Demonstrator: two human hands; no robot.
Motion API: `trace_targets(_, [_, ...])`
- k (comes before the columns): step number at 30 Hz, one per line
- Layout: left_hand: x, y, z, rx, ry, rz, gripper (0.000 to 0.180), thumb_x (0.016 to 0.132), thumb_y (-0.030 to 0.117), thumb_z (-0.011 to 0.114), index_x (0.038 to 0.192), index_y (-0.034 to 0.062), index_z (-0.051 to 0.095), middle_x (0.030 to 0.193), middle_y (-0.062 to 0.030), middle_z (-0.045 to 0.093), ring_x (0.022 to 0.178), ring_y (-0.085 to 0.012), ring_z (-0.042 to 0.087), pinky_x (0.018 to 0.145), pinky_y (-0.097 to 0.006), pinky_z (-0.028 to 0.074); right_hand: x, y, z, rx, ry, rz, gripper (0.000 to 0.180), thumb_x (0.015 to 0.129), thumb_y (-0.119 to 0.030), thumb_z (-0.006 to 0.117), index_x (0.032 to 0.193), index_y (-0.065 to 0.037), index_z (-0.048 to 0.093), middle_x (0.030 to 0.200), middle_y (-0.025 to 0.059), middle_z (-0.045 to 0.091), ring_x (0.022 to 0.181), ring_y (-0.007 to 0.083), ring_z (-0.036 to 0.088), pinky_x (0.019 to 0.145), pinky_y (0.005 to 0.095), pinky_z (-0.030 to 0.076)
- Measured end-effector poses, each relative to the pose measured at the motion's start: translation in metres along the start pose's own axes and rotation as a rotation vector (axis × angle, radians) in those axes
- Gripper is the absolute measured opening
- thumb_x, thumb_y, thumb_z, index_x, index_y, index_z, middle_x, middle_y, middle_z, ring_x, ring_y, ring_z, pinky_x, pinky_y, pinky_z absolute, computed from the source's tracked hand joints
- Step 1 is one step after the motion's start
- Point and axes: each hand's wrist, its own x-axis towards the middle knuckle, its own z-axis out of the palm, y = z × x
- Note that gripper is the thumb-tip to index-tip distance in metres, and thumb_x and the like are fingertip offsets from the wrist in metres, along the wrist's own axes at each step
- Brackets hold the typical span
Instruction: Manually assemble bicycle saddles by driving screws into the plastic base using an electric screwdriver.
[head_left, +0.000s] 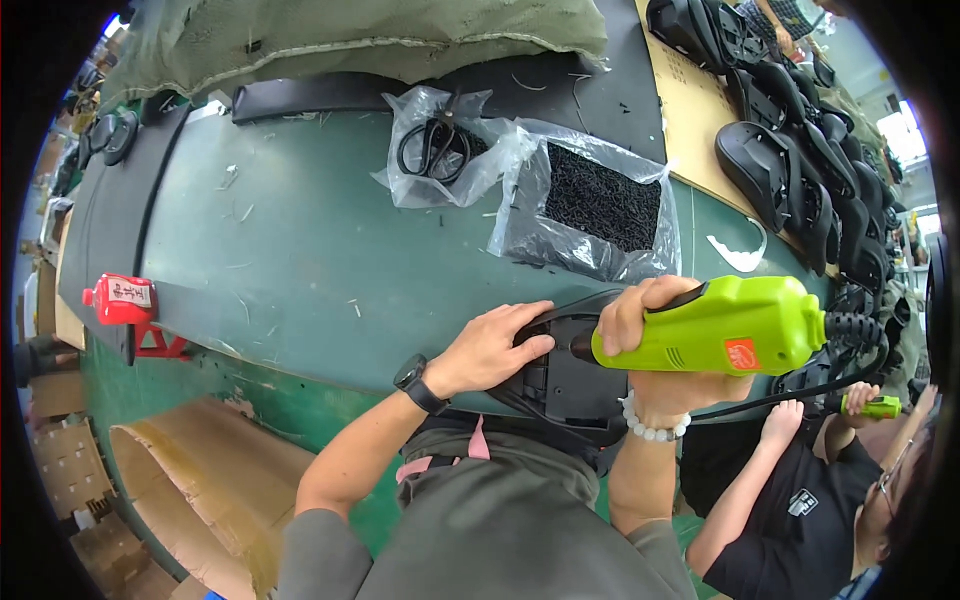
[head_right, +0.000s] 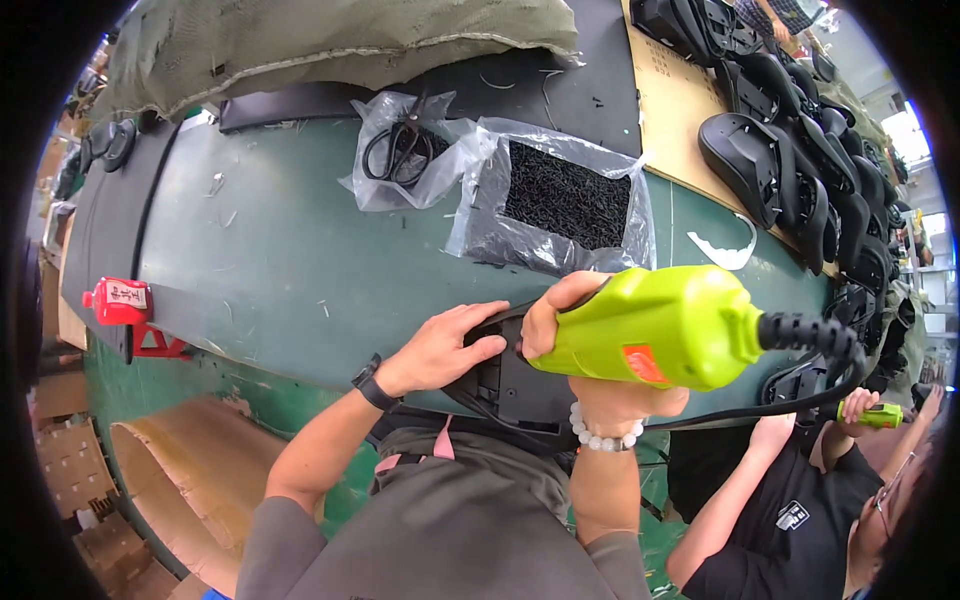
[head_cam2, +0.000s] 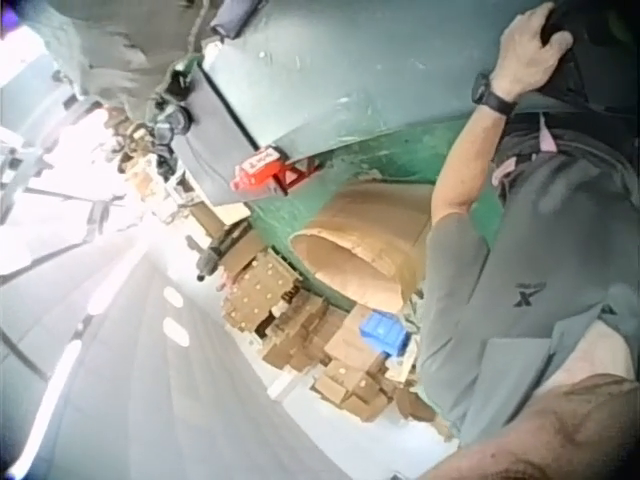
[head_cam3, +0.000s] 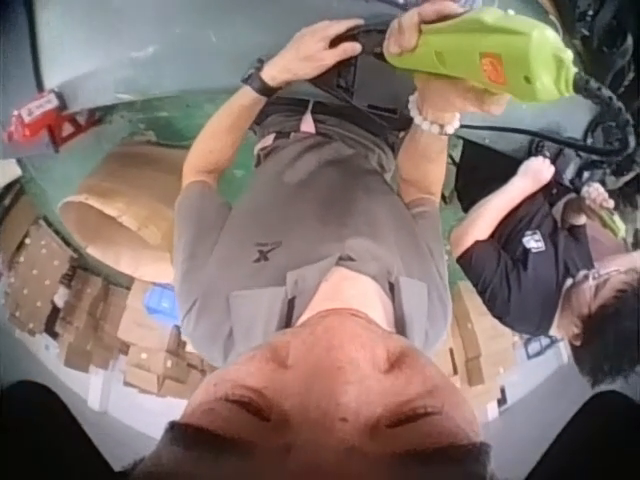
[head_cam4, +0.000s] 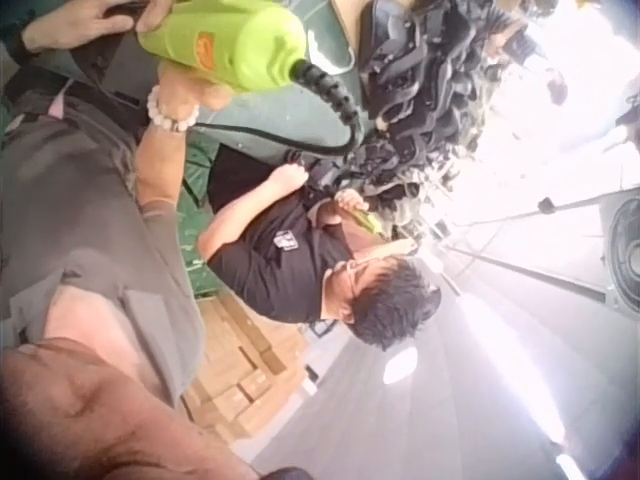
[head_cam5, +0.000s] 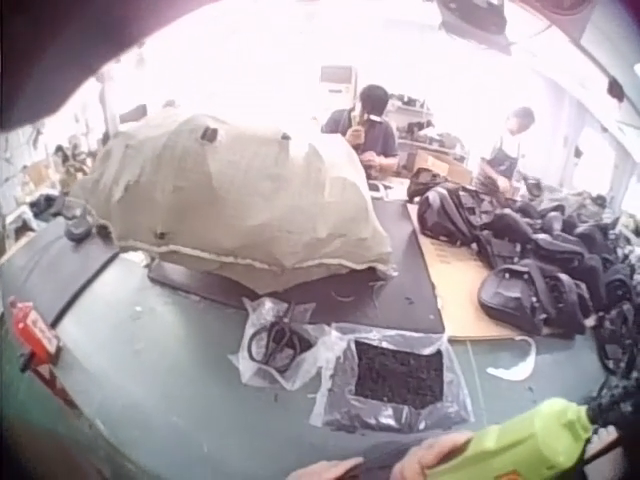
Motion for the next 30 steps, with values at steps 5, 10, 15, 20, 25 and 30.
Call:
trace_targets(5, [0.002,-0.007,0.007,-0.071,0.007,-0.025,0.053,0.09,0.037,0.062,0.13,0.0038,0.053,0.118,-0.016,0.061,0.107,-0.0318,0.057,0.094,-0.039,0.044,-0.003,0.003,0.007,0.013,-0.016,-0.076,0.104,0.054,-0.077,0.07,0.108,0.01,0.053,0.082,0.0195,0.059,0.071,0.0288,0.058,0.065,0.0371,0.048])
trace_targets(10, [0.0,-0.01,0.012,-0.104,0.05,-0.003,0.051,0.088,0.041,0.063,0.122,0.0039,0.058,0.11,-0.0141,0.062,0.101,-0.0313,0.057,0.09,-0.04,0.045,0.003,0.005,0.016,-0.064,-0.033,-0.069,0.096,0.06,-0.074,0.07,0.103,0.011,0.054,0.078,0.0193,0.06,0.068,0.0274,0.059,0.063,0.0338,0.048])
trace_targets(15, [0.0,-0.017,0.017,-0.118,0.091,0.044,0.05,0.087,0.039,0.065,0.12,0.0036,0.058,0.108,-0.0127,0.063,0.099,-0.0307,0.057,0.088,-0.039,0.045,0.011,-0.003,0.029,-0.819,-0.178,0.187,0.053,0.085,-0.044,0.063,0.082,0.009,0.057,0.064,0.0151,0.058,0.055,0.0256,0.058,0.051,0.0343,0.049])
trace_targets(20, [0.002,-0.017,0.014,-0.096,0.078,0.079,0.048,0.086,0.038,0.065,0.119,0.0035,0.059,0.107,-0.0125,0.063,0.098,-0.0312,0.056,0.088,-0.04,0.046,0.016,0.022,0.04,-0.509,-0.278,-0.109,0.036,0.077,-0.026,0.067,0.071,0.009,0.06,0.054,0.0126,0.057,0.046,0.0244,0.058,0.049,0.0316,0.049])
trace_targets(25, [0.003,-0.019,0.013,-0.093,0.097,0.081,0.047,0.086,0.037,0.065,0.119,0.0036,0.058,0.107,-0.0131,0.062,0.099,-0.0314,0.056,0.088,-0.04,0.045,0.015,0.032,0.04,-0.541,-0.159,-0.134,0.037,0.076,-0.029,0.065,0.066,0.006,0.059,0.053,0.0117,0.057,0.045,0.0226,0.058,0.047,0.0288,0.048])
trace_targets(30, [0.006,-0.021,0.015,-0.115,0.115,0.104,0.047,0.086,0.036,0.065,0.119,0.0037,0.058,0.108,-0.0133,0.062,0.1,-0.0315,0.056,0.089,-0.04,0.045,0.023,0.013,0.026,-0.737,-0.285,-0.019,0.037,0.083,-0.029,0.063,0.075,0.007,0.06,0.06,0.013,0.06,0.052,0.0223,0.059,0.049,0.0293,0.048])
